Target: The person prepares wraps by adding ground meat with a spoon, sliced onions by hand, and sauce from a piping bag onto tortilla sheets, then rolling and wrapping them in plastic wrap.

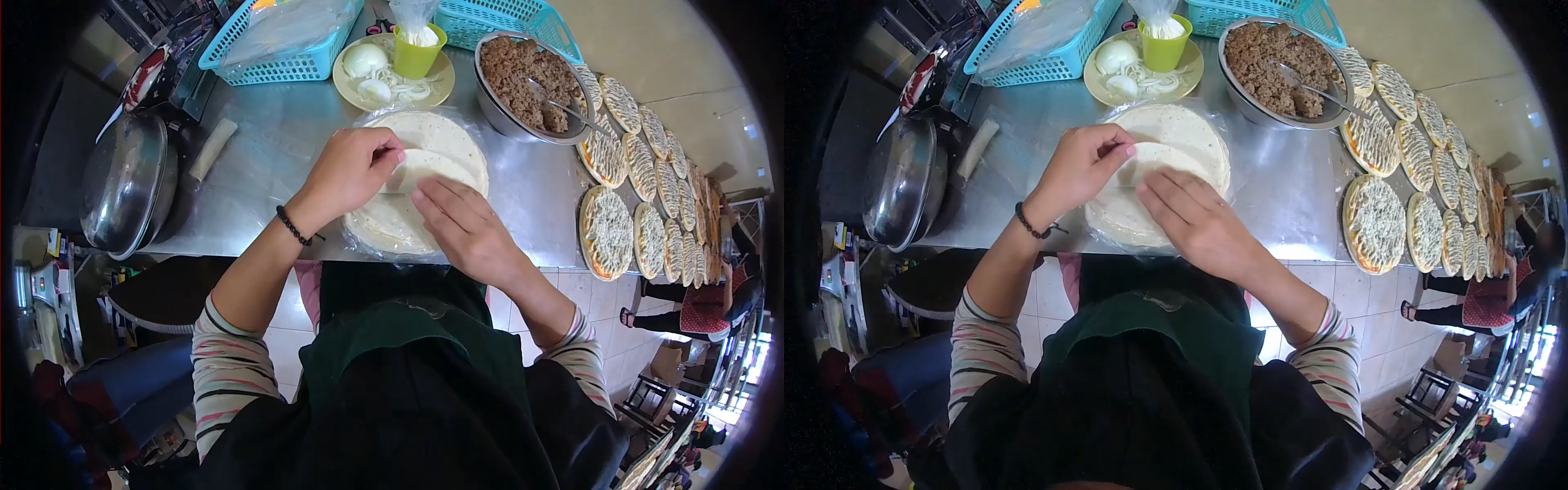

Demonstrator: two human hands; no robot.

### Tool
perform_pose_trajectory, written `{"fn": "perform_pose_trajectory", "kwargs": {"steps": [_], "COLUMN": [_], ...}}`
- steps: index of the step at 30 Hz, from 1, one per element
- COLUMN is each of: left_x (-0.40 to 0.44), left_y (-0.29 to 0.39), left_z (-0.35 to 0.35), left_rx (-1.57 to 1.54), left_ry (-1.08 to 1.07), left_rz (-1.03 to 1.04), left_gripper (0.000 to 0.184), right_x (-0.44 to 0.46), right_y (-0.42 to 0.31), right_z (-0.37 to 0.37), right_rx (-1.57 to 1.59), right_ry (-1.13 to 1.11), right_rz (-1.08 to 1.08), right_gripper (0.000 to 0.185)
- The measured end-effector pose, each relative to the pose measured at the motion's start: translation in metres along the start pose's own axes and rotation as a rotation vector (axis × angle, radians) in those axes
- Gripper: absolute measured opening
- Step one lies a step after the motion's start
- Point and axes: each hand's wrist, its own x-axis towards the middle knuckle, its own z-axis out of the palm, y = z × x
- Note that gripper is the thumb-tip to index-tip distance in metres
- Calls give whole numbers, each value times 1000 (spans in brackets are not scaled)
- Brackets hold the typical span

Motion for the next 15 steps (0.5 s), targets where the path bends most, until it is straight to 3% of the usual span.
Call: {"fn": "perform_pose_trajectory", "kwargs": {"steps": [2, 7, 9, 13, 15], "left_x": [10, 23, 22, 24, 27], "left_y": [-7, -18, -17, -26, -26], "left_z": [0, 5, 8, 6, 2], "left_rx": [60, 252, 418, 373, 243], "left_ry": [-22, -72, 22, 53, -80], "left_rz": [-6, 56, 121, 138, 30], "left_gripper": [13, 14, 12, 12, 12], "right_x": [9, 18, 24, 40, 45], "right_y": [3, 16, 18, 18, 20], "right_z": [9, 13, 11, 5, 7], "right_rx": [-182, -245, -240, -184, -183], "right_ry": [-26, -89, -99, -209, -271], "right_rz": [49, 112, 114, 178, 184], "right_gripper": [44, 49, 49, 42, 39]}}
